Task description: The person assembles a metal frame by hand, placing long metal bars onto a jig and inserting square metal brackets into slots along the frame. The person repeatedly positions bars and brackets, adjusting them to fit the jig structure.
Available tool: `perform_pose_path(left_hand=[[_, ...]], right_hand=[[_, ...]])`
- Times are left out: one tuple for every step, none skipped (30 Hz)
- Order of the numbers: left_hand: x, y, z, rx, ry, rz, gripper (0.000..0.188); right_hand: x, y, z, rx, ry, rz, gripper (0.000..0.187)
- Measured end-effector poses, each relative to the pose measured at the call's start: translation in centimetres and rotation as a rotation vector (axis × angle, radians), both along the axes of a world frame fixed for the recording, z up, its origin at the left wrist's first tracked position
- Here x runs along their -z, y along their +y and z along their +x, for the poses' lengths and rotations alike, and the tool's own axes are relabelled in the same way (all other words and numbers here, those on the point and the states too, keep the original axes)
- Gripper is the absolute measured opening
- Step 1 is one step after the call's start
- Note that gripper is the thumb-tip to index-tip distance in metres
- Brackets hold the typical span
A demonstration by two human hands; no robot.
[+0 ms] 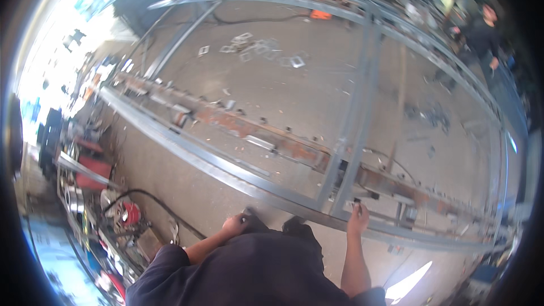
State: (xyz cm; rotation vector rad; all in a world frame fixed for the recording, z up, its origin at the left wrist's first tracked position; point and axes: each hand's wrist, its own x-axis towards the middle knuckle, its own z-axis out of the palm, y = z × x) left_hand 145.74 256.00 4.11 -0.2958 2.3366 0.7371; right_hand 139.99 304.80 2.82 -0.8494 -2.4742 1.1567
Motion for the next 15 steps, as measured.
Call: perform_pose_path(left_hand=[[2.3, -2.7, 1.9, -0.101, -0.111, -0.010, 0.046], [3.2, -5.1, 3.0, -0.201, -0.274, 0.039, 0.051], [4.2, -7.8, 4.7, -0.307, -0.437, 0.093, 0.056], [6.8, -10.8, 7.3, -0.246, -0.386, 0.084, 0.057], [10.2, -13.8, 11.4, -0.205, -0.334, 0.065, 0.058], [11.4, -15.4, 13.1, -0.143, -0.283, 0.054, 0.058], [12.6, -16.8, 14.3, -0.203, -0.313, 0.074, 0.057], [13.2, -17.6, 14.6, -0.245, -0.339, 0.104, 0.057], [13.7, -19.1, 15.7, -0.299, -0.371, 0.119, 0.056], [14.3, -20.7, 16.6, -0.267, -0.310, 0.130, 0.054], [16.2, -22.1, 17.9, -0.230, -0.251, 0.135, 0.053], [17.0, -24.2, 17.7, -0.171, -0.182, 0.134, 0.052], [15.0, -23.0, 15.3, -0.515, -0.278, 0.163, 0.050], [13.2, -22.9, 15.3, -0.591, -0.203, 0.186, 0.051], [11.7, -23.2, 16.2, -0.691, -0.186, 0.264, 0.051]], right_hand=[[-0.3, -1.7, 0.1, -0.028, 0.062, 0.058, 0.028], [-1.2, -3.5, 0.7, -0.071, 0.049, -0.013, 0.028], [-2.3, -6.6, 1.1, -0.121, 0.031, -0.087, 0.029], [-2.1, -9.2, 1.8, -0.198, -0.016, -0.095, 0.030], [-1.8, -12.4, 2.1, -0.292, -0.063, -0.111, 0.031], [-2.3, -15.6, 2.7, -0.361, -0.109, -0.250, 0.032], [-2.8, -18.9, 3.5, -0.429, -0.160, -0.391, 0.033], [-2.1, -21.3, 4.6, -0.461, -0.228, -0.435, 0.033], [-2.8, -24.0, 5.2, -0.575, -0.381, -0.452, 0.032], [-3.5, -26.9, 5.7, -0.583, -0.557, -0.496, 0.034], [-2.7, -28.2, 6.6, -0.754, -0.542, -0.363, 0.038], [-1.6, -30.1, 6.9, -0.903, -0.505, -0.230, 0.042], [-0.4, -31.6, 5.9, -0.990, -0.490, -0.136, 0.044], [0.4, -32.4, 5.4, -1.057, -0.501, -0.055, 0.046], [0.4, -33.3, 5.5, -1.121, -0.527, 0.021, 0.048]])
